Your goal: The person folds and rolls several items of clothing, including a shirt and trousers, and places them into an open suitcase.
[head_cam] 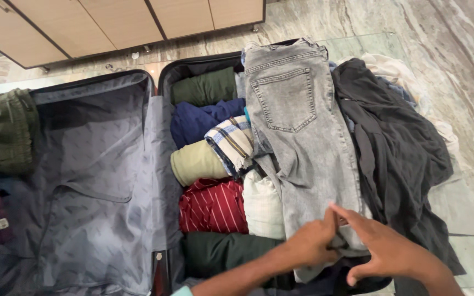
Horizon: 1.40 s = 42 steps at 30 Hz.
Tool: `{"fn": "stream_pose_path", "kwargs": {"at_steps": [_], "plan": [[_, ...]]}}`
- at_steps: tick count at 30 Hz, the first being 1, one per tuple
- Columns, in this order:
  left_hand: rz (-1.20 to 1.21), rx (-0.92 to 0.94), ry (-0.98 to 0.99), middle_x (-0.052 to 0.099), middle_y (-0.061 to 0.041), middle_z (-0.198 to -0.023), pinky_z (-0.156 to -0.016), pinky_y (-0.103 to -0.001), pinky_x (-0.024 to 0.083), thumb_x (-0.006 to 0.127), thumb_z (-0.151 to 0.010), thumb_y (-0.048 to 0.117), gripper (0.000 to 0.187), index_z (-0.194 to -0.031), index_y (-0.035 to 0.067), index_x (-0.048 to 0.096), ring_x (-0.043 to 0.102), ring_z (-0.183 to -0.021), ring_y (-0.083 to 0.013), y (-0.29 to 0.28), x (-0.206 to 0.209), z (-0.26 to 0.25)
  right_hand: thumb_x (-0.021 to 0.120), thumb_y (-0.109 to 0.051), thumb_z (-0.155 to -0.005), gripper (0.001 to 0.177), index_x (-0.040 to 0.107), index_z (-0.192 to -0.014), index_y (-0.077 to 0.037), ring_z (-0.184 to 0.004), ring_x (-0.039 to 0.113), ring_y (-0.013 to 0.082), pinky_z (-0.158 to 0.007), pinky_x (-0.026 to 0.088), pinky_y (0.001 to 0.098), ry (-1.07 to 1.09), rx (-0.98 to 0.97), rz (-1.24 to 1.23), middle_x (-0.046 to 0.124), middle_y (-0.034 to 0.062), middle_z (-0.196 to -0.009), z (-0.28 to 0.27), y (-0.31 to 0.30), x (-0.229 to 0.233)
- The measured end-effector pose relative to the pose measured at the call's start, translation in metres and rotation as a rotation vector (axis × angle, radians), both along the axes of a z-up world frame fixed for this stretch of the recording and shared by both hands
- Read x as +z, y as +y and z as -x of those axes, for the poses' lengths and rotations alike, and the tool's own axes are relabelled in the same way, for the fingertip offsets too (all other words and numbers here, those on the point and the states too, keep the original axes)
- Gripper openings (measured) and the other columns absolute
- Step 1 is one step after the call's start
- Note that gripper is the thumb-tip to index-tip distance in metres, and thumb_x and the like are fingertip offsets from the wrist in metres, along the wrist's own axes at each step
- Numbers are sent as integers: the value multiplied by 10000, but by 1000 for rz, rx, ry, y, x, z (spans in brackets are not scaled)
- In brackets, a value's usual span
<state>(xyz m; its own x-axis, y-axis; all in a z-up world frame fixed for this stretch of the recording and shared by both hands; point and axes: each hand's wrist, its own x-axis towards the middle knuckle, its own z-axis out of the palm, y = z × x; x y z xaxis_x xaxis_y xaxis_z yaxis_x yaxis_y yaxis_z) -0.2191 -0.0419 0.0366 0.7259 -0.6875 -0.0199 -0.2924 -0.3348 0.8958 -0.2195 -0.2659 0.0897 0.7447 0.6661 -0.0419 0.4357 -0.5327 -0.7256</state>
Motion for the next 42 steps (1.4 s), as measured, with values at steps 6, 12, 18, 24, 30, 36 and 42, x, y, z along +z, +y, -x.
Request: {"fn": "stream_pose_path", "kwargs": {"at_steps": [6,12,18,24,30,36,42], "plan": [[16,105,-200,678,-207,-875,-769,-487,542,722,-879,147,641,-1380,-23,360,687,-880,-433,51,98,-45,862,-260,-691,520,653,-1150,-133,-889,720,354,-713,564,421,-217,-538,253,734,139,-927,-3,44,43],[-409,238,-745,668,-108,-1028,-841,-422,483,703,-832,74,597,-1384,18,483,642,-1007,-290,83,147,-54,842,-165,-779,373,678,-1088,-35,-709,743,284,-607,532,360,-398,-712,-44,712,159,-821,-31,79,82],[-314,184,-981,625,-86,-969,-856,-435,484,660,-827,43,360,-1165,52,537,634,-978,-285,136,199,-67,849,-230,-740,392,690,-1045,-41,-704,714,275,-616,524,367,-498,-619,-46,703,130,-850,-33,104,128],[-538,-298,-453,702,-136,-873,-721,-497,501,669,-748,-1,388,-1125,83,635,687,-926,-362,153,100,-57,846,-456,-768,370,729,-970,-169,-960,670,258,-814,530,405,59,-81,426,692,22,-934,-25,110,69],[-174,-379,-29,727,-194,-1025,-851,-456,534,794,-760,223,600,-1307,44,627,698,-1009,-389,153,-70,-69,736,-467,-658,764,562,-1222,19,-979,662,389,-757,505,482,-445,-50,240,642,150,-1039,7,127,-32],[-212,-429,32,715,-188,-1017,-826,-437,525,783,-854,391,524,-1203,28,636,691,-980,-374,147,-66,-88,635,-485,-905,467,549,-1128,-85,-946,652,375,-762,517,473,10,-208,344,633,118,-1049,0,129,-57],[-134,50,-99,727,-164,-916,-759,-414,530,816,-814,419,475,-1059,30,692,709,-884,-338,147,1,-66,569,-438,-956,388,500,-1097,-84,-787,647,429,-621,483,531,-9,-295,203,652,166,-914,-9,110,-55]]}}
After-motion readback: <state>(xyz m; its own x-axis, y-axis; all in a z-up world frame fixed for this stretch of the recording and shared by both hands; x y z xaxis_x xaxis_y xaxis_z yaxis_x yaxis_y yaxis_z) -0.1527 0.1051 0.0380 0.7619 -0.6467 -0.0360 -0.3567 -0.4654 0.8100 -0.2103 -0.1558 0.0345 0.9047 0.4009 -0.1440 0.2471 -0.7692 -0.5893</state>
